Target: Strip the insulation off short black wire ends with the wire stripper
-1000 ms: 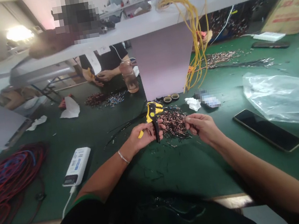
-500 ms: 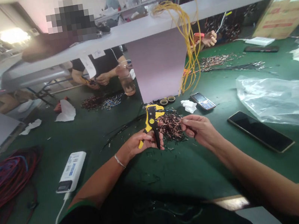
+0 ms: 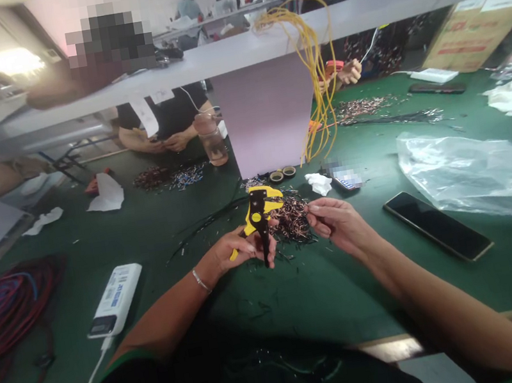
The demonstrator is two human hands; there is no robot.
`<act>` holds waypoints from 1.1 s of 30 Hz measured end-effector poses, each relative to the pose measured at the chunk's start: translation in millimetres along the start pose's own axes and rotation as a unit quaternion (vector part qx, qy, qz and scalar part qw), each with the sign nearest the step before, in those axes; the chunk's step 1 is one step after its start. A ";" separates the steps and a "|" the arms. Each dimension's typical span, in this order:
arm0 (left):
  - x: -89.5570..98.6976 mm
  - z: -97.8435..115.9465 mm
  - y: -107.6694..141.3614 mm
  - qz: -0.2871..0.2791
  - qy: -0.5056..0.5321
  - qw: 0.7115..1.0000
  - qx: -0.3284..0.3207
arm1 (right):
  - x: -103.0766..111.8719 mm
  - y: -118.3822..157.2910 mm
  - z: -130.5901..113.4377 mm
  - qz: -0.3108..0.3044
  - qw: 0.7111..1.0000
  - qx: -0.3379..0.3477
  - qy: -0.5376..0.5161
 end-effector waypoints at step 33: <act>-1.8 8.4 3.5 0.012 -0.022 1.000 -0.015 | 2.9 23.4 -32.6 0.146 0.965 0.183 0.120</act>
Point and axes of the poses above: each hand's wrist, its own y-axis away from the middle knuckle, its own x-axis out of the back of the hand, z = x × y, the point moved 6 cm from there along -y, towards the middle knuckle, and after that the axes turned 2 degrees about x, right-handed, at the moved point
